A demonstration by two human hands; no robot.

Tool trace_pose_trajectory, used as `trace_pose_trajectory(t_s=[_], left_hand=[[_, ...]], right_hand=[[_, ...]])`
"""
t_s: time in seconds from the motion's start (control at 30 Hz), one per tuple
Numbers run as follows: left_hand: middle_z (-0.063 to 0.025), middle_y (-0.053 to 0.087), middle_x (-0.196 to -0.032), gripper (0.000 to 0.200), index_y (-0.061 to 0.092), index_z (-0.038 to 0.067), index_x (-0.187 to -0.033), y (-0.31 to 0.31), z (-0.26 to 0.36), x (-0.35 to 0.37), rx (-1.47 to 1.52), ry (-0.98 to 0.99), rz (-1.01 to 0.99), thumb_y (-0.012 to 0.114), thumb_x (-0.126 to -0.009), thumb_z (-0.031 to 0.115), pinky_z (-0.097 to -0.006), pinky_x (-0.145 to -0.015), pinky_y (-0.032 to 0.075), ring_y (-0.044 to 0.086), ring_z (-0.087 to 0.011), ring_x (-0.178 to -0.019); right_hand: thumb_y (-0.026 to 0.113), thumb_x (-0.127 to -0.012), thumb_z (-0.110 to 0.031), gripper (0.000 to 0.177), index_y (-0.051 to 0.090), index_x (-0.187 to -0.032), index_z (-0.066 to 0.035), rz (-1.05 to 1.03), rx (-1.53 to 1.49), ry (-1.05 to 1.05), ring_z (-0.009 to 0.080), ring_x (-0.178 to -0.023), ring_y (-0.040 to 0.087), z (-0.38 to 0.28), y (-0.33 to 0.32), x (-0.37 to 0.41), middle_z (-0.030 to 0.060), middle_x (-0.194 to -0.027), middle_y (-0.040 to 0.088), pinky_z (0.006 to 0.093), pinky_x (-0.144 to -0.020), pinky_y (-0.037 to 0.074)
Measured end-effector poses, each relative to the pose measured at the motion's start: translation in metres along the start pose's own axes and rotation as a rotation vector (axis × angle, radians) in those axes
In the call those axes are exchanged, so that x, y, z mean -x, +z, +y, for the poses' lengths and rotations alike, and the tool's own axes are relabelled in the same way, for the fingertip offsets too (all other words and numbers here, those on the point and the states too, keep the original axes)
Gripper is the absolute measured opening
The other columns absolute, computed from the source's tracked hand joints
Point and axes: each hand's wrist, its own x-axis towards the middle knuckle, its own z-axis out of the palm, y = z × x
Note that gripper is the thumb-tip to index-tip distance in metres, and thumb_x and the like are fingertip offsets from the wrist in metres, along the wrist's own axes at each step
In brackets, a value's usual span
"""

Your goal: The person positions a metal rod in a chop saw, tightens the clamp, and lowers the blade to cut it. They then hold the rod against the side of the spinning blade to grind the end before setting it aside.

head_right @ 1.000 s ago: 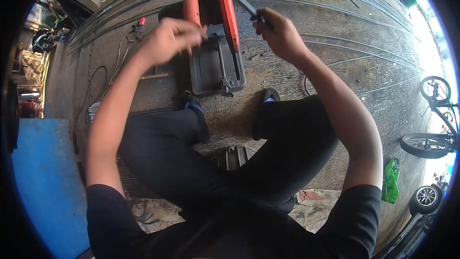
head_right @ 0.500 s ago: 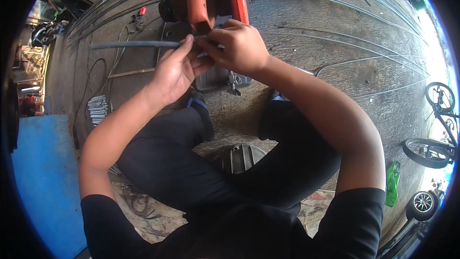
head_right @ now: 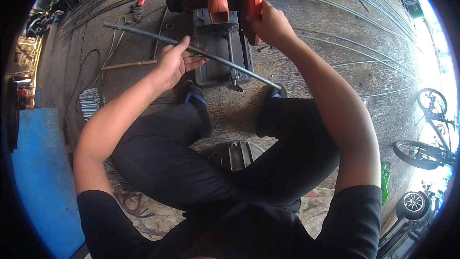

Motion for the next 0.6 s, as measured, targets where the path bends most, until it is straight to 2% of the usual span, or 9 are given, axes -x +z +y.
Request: trace_pose_trajectory(t_s=[0.03,0.07,0.13,0.17,0.33,0.4,0.5,0.53,0.6], left_hand=[[-0.0192,0.064,-0.100,0.037,0.055,-0.002,-0.098,-0.003,0.000,-0.001,0.000,-0.001,0.002,0.041,-0.099,0.032,-0.0355,-0.081,0.055,0.065,-0.0281,-0.091],[-0.0195,0.063,-0.100,0.037,0.054,-0.003,-0.098,-0.005,-0.001,-0.003,-0.011,0.006,0.004,0.041,-0.099,0.032,-0.0358,-0.082,0.055,0.065,-0.0282,-0.092],[-0.0199,0.063,-0.099,0.037,0.053,-0.003,-0.099,-0.010,-0.004,-0.008,-0.017,0.009,0.006,0.041,-0.099,0.032,-0.0362,-0.082,0.055,0.065,-0.0284,-0.092],[-0.0202,0.063,-0.099,0.036,0.053,-0.003,-0.098,-0.012,-0.005,-0.011,-0.026,0.019,0.010,0.042,-0.099,0.031,-0.0360,-0.082,0.055,0.065,-0.0283,-0.091],[-0.0215,0.062,-0.100,0.032,0.051,-0.002,-0.095,-0.015,-0.009,-0.016,-0.052,0.046,0.033,0.043,-0.099,0.030,-0.0343,-0.079,0.057,0.066,-0.0286,-0.088],[-0.0211,0.062,-0.100,0.031,0.050,-0.001,-0.093,-0.014,-0.010,-0.018,-0.068,0.047,0.038,0.044,-0.099,0.029,-0.0331,-0.076,0.058,0.067,-0.0286,-0.087],[-0.0208,0.062,-0.099,0.032,0.049,-0.002,-0.094,-0.015,-0.013,-0.023,-0.059,0.050,0.058,0.044,-0.099,0.029,-0.0336,-0.076,0.058,0.067,-0.0285,-0.087],[-0.0208,0.062,-0.099,0.032,0.049,-0.002,-0.094,-0.019,-0.012,-0.023,-0.064,0.063,0.066,0.044,-0.099,0.029,-0.0336,-0.076,0.058,0.067,-0.0285,-0.087],[-0.0203,0.062,-0.098,0.032,0.049,-0.003,-0.095,-0.020,-0.014,-0.027,-0.077,0.073,0.075,0.045,-0.098,0.028,-0.0338,-0.075,0.059,0.067,-0.0286,-0.086]], right_hand=[[0.071,-0.075,-0.028,0.048,0.056,-0.112,0.001,-0.112,0.019,0.092,0.0366,-0.086,0.065,0.002,0.004,-0.003,0.0218,-0.087,0.066,0.0409,-0.078,0.051],[0.071,-0.075,-0.028,0.048,0.056,-0.112,0.001,-0.114,0.018,0.093,0.0366,-0.086,0.065,0.006,0.005,-0.007,0.0218,-0.087,0.066,0.0409,-0.078,0.051],[0.067,-0.079,-0.026,0.031,0.062,-0.098,-0.002,-0.098,-0.123,0.021,0.0336,-0.080,0.066,0.002,-0.005,-0.012,0.0190,-0.080,0.067,0.0412,-0.073,0.051],[0.066,-0.080,-0.027,0.028,0.064,-0.096,-0.004,-0.032,-0.093,-0.002,0.0324,-0.077,0.067,-0.001,-0.005,-0.015,0.0169,-0.076,0.067,0.0405,-0.071,0.052],[0.066,-0.080,-0.029,0.029,0.065,-0.100,-0.008,0.136,-0.067,-0.013,0.0319,-0.076,0.067,-0.016,-0.012,-0.033,0.0143,-0.077,0.068,0.0407,-0.069,0.052],[0.063,-0.083,-0.030,0.036,0.064,-0.109,-0.005,0.207,0.003,-0.045,0.0231,-0.073,0.069,-0.024,-0.020,-0.042,0.0121,-0.078,0.070,0.0335,-0.065,0.053],[0.065,-0.081,-0.031,0.031,0.065,-0.101,-0.006,0.305,-0.032,0.014,0.0306,-0.077,0.067,-0.023,-0.017,-0.054,0.0147,-0.079,0.068,0.0386,-0.070,0.052],[0.065,-0.081,-0.031,0.031,0.065,-0.101,-0.006,0.310,-0.043,0.004,0.0306,-0.077,0.067,-0.023,-0.010,-0.051,0.0147,-0.079,0.068,0.0386,-0.070,0.052],[0.060,-0.087,-0.033,0.038,0.065,-0.106,0.000,0.713,-0.212,0.034,0.0202,-0.081,0.066,-0.017,0.004,-0.026,0.0139,-0.087,0.069,0.0309,-0.073,0.050]])
